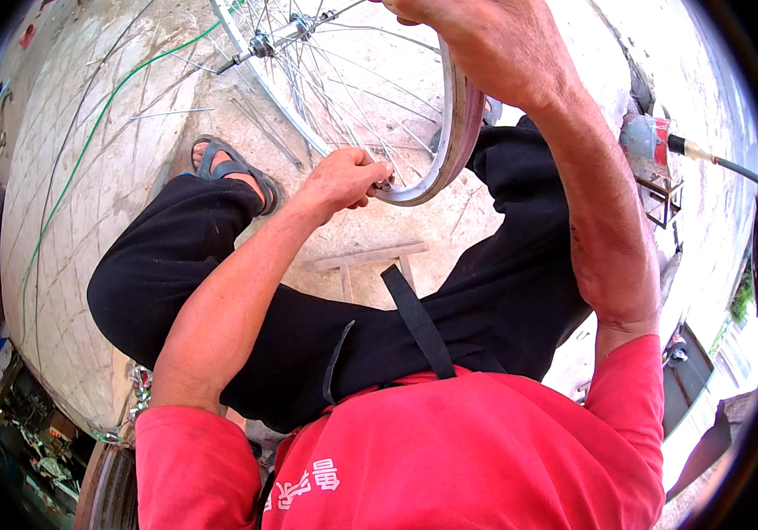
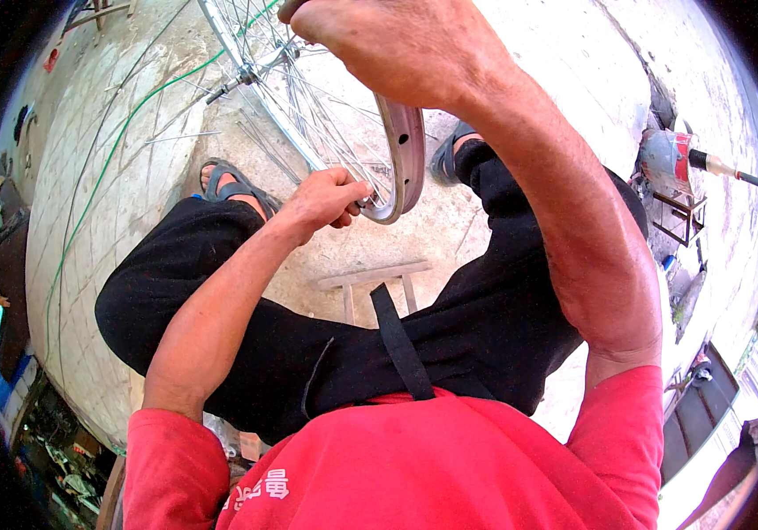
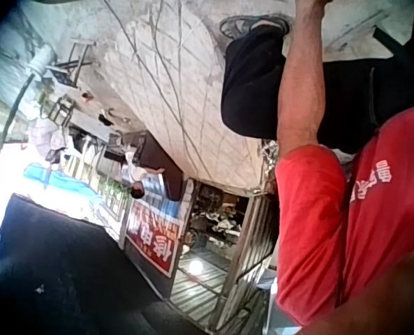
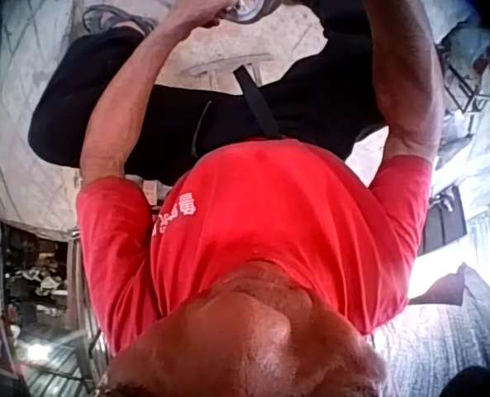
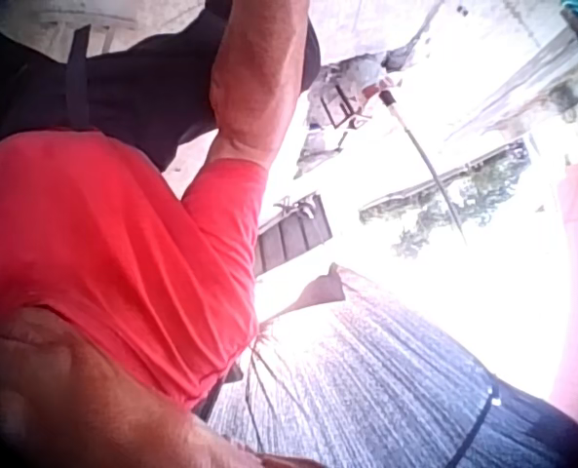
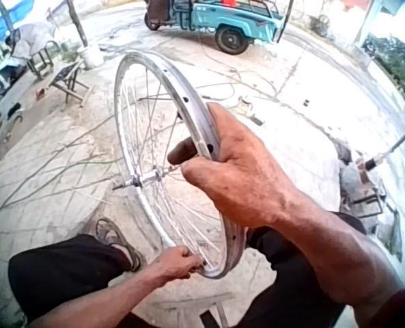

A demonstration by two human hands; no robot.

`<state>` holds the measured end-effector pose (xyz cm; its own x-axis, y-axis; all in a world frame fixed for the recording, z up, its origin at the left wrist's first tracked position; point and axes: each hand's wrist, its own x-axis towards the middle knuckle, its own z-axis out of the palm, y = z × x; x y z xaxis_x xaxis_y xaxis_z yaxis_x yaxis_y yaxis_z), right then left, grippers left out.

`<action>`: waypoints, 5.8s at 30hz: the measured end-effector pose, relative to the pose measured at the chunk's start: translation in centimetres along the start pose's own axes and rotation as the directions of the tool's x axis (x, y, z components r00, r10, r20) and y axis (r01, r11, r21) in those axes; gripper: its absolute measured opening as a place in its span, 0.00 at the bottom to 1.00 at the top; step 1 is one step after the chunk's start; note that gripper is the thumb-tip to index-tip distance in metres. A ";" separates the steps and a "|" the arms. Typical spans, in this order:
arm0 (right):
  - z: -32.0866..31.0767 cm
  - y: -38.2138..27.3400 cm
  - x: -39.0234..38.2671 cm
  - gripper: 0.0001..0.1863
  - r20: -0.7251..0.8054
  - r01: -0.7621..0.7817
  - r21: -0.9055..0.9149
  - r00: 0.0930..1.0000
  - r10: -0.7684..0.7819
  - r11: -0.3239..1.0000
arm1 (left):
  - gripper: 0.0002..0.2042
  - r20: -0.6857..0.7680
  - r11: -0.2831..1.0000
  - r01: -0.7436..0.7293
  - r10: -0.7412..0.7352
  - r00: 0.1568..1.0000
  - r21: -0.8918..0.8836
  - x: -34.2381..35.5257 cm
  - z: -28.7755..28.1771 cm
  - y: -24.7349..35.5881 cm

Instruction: The person inserts metal spokes into the holes of a bicycle wheel rim by hand and secures them into the central hub.

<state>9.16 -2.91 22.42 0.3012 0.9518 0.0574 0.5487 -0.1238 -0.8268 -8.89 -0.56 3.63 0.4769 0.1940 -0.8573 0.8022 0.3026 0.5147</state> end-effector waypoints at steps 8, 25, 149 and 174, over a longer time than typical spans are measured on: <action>-0.4 1.8 1.3 0.23 0.018 -0.043 0.073 0.999 0.041 0.996 | 0.15 -0.066 0.977 0.089 -0.103 0.992 -0.194 1.4 -1.9 -3.2; -0.8 0.4 0.8 0.24 0.009 0.028 0.091 1.000 -0.029 0.995 | 0.14 -0.156 0.993 0.076 -0.089 0.984 -0.091 2.5 -1.3 -5.2; -0.7 2.4 2.1 0.43 -0.086 0.109 -0.116 0.989 -0.119 0.987 | 0.17 0.159 0.857 -0.055 0.158 0.975 -0.513 -0.6 2.0 -1.5; -1.4 1.4 1.9 0.44 -0.057 0.095 -0.016 0.994 -0.096 0.995 | 0.16 0.071 0.941 -0.198 0.225 0.972 -0.274 -0.4 3.1 -1.3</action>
<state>11.55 -1.66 22.14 0.2910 0.9419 0.1678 0.5874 -0.0375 -0.8084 -9.06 -3.91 3.30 0.6694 0.1899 -0.7182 0.5626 0.5019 0.6570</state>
